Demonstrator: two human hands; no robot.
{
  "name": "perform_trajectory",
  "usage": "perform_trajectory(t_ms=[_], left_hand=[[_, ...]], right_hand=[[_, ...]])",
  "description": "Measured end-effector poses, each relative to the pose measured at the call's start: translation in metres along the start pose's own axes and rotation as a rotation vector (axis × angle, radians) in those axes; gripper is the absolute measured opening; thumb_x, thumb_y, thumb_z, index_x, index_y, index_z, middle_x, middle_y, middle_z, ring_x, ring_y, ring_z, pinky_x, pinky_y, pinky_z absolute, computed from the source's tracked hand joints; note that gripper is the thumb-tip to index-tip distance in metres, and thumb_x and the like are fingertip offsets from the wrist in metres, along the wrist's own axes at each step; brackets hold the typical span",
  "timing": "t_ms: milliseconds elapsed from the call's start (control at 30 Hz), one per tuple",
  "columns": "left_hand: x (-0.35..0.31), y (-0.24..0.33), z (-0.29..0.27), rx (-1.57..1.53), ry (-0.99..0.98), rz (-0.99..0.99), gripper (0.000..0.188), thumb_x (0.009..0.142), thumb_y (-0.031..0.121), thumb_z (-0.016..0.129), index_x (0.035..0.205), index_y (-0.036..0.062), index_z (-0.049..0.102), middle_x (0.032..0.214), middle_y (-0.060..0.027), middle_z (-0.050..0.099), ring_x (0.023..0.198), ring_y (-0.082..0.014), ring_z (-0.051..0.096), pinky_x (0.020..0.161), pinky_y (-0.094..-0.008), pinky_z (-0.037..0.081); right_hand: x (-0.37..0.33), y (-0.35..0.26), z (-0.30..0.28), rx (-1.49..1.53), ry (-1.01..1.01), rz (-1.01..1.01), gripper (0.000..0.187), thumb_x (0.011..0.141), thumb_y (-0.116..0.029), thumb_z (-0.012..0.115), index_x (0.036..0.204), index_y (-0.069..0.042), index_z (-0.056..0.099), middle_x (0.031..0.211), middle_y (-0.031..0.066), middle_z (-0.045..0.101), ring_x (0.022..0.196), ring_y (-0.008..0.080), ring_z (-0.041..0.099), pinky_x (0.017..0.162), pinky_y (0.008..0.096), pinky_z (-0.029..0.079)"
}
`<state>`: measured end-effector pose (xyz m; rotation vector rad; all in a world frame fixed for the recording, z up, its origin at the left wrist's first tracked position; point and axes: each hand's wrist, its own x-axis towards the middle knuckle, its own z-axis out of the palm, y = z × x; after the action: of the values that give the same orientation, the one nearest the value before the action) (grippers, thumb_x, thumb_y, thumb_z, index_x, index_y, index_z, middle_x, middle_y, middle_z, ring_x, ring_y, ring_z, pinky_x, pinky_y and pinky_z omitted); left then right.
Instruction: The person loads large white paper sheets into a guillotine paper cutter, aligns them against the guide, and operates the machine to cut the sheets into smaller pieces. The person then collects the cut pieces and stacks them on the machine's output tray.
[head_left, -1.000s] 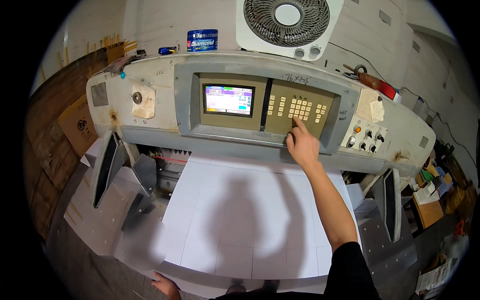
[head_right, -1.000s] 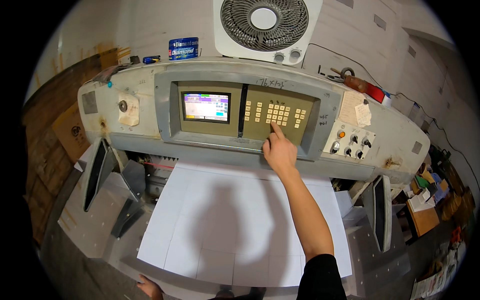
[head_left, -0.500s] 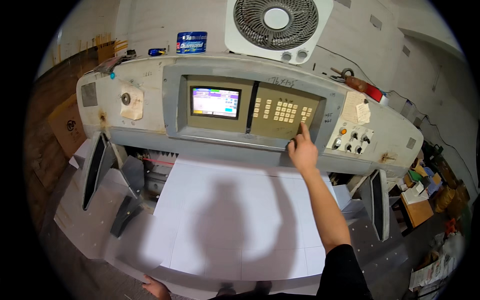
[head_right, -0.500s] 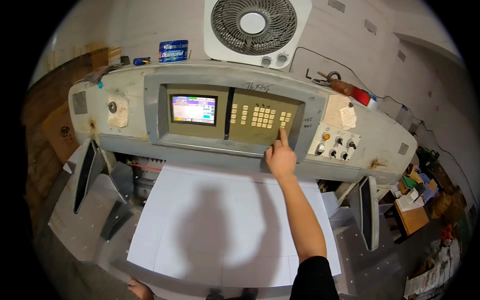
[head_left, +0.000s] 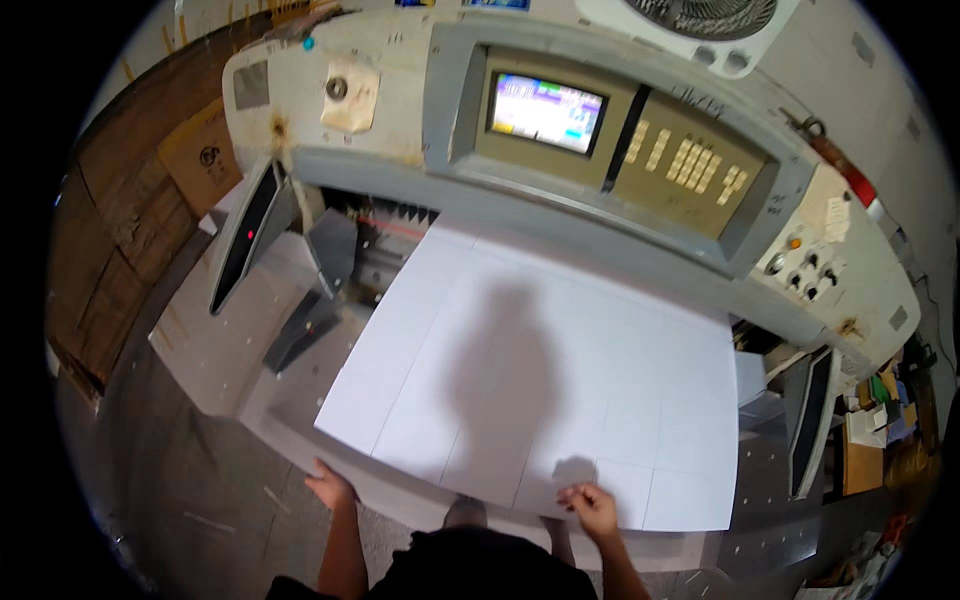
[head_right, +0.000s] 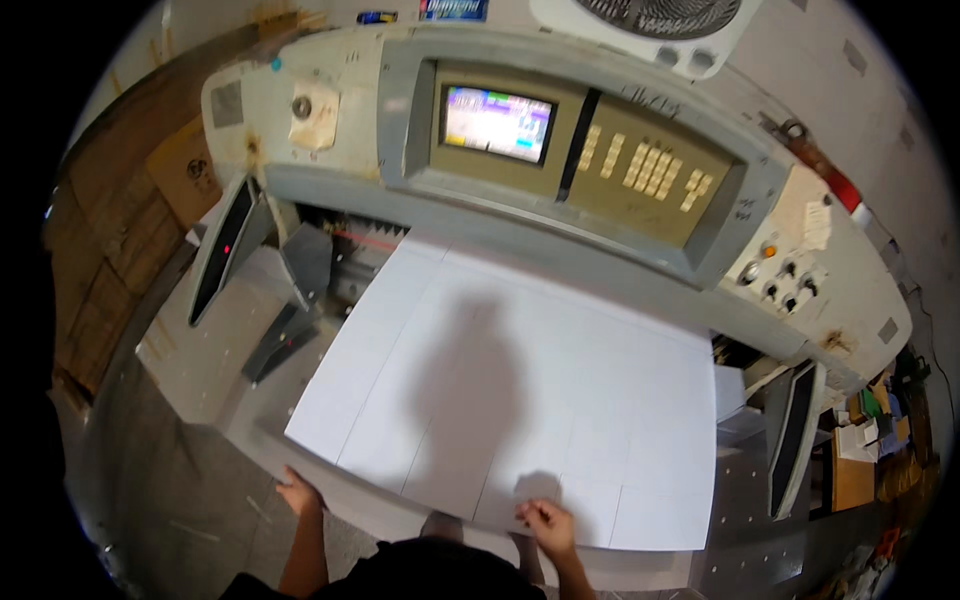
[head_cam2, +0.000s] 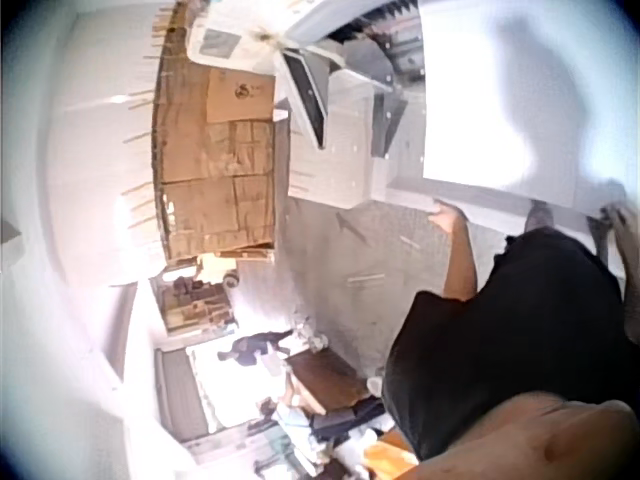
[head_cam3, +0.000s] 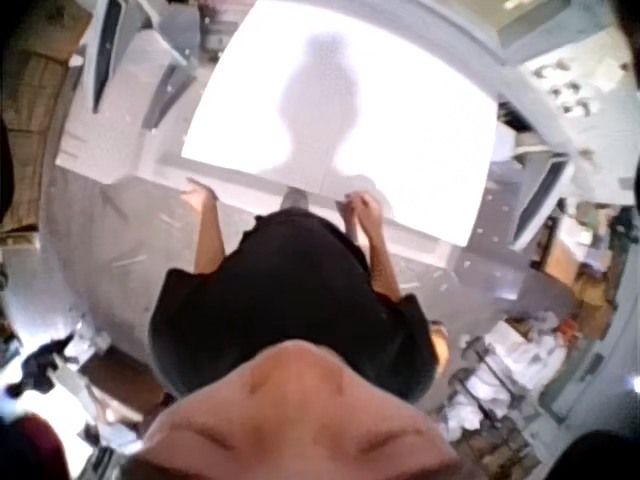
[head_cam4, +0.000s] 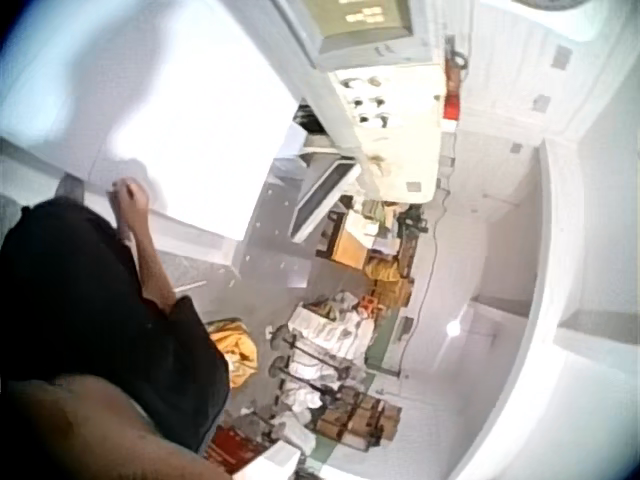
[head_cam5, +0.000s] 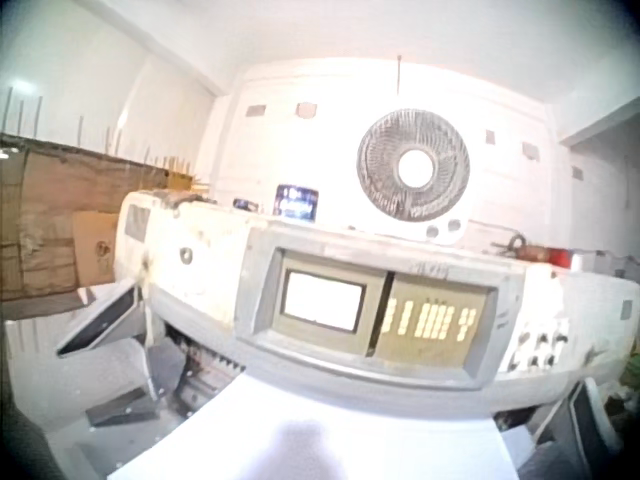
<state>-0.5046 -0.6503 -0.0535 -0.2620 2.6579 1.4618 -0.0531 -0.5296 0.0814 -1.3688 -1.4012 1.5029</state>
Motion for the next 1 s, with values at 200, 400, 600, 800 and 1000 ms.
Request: perform_trajectory(t_ms=[200,400,600,800,1000], left_hand=[[0.006,-0.001,-0.004,-0.04,-0.033,-0.047,0.079,0.093,0.056,0.047,0.127,-0.0137,0.034,0.122,-0.0342,0.05,0.108,-0.043,0.057,0.09,-0.0461,0.046],[0.022,-0.017,0.002,-0.067,-0.021,-0.045,0.076,0.092,0.053,0.051,0.126,-0.0126,0.036,0.121,-0.032,0.051,0.108,-0.0392,0.057,0.088,-0.0433,0.047],[0.046,-0.026,-0.024,-0.288,-0.226,-0.155,0.055,0.095,0.039,0.05,0.116,-0.0115,0.045,0.117,-0.0226,0.054,0.101,-0.0317,0.057,0.085,-0.0398,0.047],[-0.003,0.04,-0.046,-0.81,-0.402,-0.405,0.035,0.094,0.026,0.048,0.113,-0.0039,0.05,0.099,-0.0111,0.054,0.088,-0.0225,0.052,0.085,-0.0347,0.043],[0.026,0.072,-0.023,-0.919,-0.738,-0.847,0.065,0.086,0.037,0.052,0.132,-0.007,0.036,0.13,-0.0124,0.044,0.124,-0.0258,0.042,0.104,-0.0409,0.033]], right_hand=[[-0.093,0.048,0.037,0.043,0.042,0.359,0.02,0.092,-0.014,0.06,0.091,0.004,0.068,0.081,0.0076,0.069,0.075,0.0116,0.064,0.07,0.0239,0.051],[-0.081,0.047,0.044,0.305,-0.028,0.588,0.036,0.097,-0.026,0.052,0.111,0.006,0.059,0.098,0.0162,0.069,0.085,0.0216,0.068,0.076,0.0295,0.053],[-0.06,0.038,0.049,0.521,-0.03,0.808,0.057,0.101,-0.044,0.035,0.123,0.008,0.045,0.107,0.0231,0.065,0.089,0.0313,0.067,0.075,0.0389,0.053],[-0.05,0.032,0.046,0.483,0.022,0.852,0.065,0.1,-0.051,0.031,0.121,0.009,0.044,0.109,0.0252,0.064,0.091,0.034,0.066,0.073,0.0414,0.054],[-0.042,0.048,0.042,0.518,-0.002,0.854,0.07,0.1,-0.053,0.027,0.123,0.011,0.044,0.11,0.0261,0.064,0.092,0.0353,0.067,0.07,0.039,0.054]])
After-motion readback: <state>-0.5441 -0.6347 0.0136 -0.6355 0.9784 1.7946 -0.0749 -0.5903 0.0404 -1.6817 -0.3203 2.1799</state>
